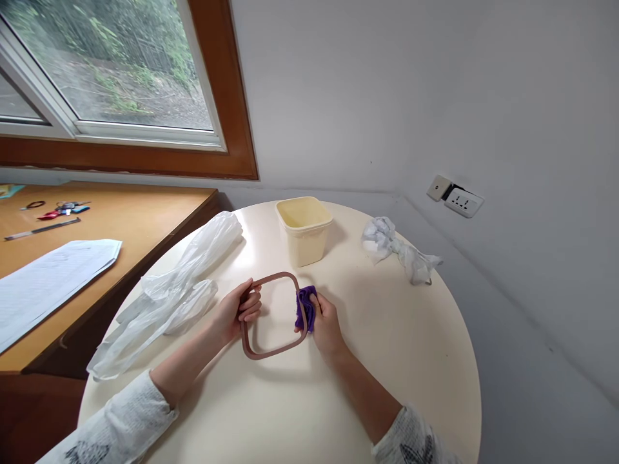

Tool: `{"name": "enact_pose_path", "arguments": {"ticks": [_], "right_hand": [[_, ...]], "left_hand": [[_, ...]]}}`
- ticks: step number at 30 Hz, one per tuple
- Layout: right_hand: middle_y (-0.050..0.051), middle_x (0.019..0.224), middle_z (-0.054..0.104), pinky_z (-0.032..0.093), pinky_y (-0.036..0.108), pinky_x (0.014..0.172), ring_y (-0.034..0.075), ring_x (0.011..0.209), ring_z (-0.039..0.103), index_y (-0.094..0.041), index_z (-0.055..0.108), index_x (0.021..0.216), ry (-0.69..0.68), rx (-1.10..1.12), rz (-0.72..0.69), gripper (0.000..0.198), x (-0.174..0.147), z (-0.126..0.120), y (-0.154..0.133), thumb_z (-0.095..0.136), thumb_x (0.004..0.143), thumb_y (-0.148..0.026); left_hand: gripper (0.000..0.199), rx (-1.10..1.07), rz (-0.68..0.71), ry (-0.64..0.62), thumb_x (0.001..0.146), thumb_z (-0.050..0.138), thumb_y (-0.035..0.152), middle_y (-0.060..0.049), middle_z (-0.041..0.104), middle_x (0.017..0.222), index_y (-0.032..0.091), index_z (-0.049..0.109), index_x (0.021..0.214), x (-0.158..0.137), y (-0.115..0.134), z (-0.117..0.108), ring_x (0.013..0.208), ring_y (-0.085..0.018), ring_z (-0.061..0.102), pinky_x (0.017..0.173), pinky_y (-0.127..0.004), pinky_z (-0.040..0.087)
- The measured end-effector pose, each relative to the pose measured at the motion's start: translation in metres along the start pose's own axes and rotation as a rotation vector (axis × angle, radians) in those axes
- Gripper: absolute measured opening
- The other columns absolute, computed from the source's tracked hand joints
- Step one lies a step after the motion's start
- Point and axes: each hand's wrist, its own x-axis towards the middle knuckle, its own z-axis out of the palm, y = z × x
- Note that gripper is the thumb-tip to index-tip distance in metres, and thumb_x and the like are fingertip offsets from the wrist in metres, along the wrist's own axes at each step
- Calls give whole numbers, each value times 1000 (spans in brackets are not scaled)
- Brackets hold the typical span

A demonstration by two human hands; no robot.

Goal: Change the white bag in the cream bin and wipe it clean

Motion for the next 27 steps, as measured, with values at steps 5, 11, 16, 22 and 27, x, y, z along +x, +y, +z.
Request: {"name": "enact_pose_path", "arguments": {"ticks": [5,11,16,22,27], "right_hand": [[-4,50,49,40,21,41,8,42,46,-17,51,67,133,-22,-93,37,5,-7,1,50,80,-52],[-6,50,44,32,21,37,8,42,40,-18,50,69,293,105,-96,33,14,-21,-4,59,73,-50],[-5,51,45,31,21,39,7,43,40,-18,49,67,300,222,-55,28,18,-30,-7,62,72,-42],[-8,44,33,24,20,38,5,38,28,-19,36,55,151,329,-39,33,21,-37,-13,53,78,-35],[-8,43,29,21,21,38,5,38,25,-20,33,53,224,154,-172,36,20,-42,-17,53,79,-36]], "left_hand": [[31,-91,-60,-82,85,47,29,8,24,42,16,36,59,2,3,-3,34,-3,21,34,-15,25],[33,-174,-82,-129,87,42,27,7,24,44,17,33,57,0,6,-2,35,-4,22,35,-15,26],[31,-245,-108,-157,89,40,24,5,30,49,15,40,60,-3,6,1,42,-6,32,47,-20,39],[25,-224,-106,-100,89,42,23,-1,47,61,12,51,69,0,1,3,58,-11,49,69,-32,50],[18,-1,29,-41,86,51,21,-4,54,70,10,58,73,3,-4,0,67,-12,54,82,-37,49]]}}
